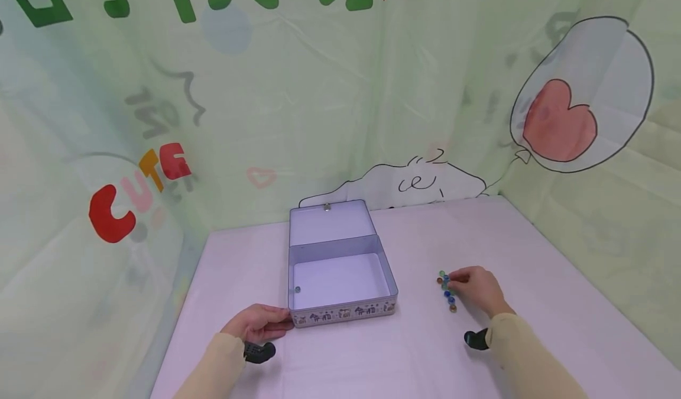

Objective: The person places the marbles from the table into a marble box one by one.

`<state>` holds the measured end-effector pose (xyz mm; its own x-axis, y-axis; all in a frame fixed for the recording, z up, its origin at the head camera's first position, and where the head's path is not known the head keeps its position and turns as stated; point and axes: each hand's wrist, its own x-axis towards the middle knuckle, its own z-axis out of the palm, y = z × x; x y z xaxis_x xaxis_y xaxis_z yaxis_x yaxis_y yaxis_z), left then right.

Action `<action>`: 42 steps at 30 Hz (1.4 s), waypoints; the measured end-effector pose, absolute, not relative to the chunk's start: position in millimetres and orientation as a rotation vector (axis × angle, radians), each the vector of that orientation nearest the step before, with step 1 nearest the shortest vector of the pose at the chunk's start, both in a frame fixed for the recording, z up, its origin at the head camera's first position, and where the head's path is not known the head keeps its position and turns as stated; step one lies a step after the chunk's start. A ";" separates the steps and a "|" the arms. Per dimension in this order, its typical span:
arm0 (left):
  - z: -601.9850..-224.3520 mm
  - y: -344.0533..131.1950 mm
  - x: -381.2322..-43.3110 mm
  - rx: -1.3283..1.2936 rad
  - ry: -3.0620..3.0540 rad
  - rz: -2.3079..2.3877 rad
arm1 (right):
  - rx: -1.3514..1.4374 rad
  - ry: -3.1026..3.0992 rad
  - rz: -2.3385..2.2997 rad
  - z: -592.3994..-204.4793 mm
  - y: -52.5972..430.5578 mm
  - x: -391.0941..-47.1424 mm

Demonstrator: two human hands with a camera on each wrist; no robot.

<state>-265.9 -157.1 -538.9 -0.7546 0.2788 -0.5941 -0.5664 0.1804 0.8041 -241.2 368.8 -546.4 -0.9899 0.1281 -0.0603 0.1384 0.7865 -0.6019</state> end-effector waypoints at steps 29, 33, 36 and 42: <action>-536.4 -157.2 -264.3 -0.256 1.806 1.652 | 0.102 2.405 -1.870 -491.8 351.7 -249.4; -536.0 -157.8 -263.7 -0.278 1.806 1.653 | 0.053 2.401 -1.860 -479.7 313.8 -267.3; -536.5 -157.8 -263.6 -0.284 1.811 1.657 | 0.029 2.392 -1.854 -473.3 286.6 -279.9; -535.7 -155.6 -262.9 -0.285 1.817 1.658 | 0.022 2.367 -1.857 -471.3 251.4 -293.0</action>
<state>-262.9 -155.6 -535.7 -0.7631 0.2624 -0.5906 -0.5641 0.1754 0.8068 -293.0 251.4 -471.3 -0.9911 -0.0702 -0.1132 0.0933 0.2412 -0.9660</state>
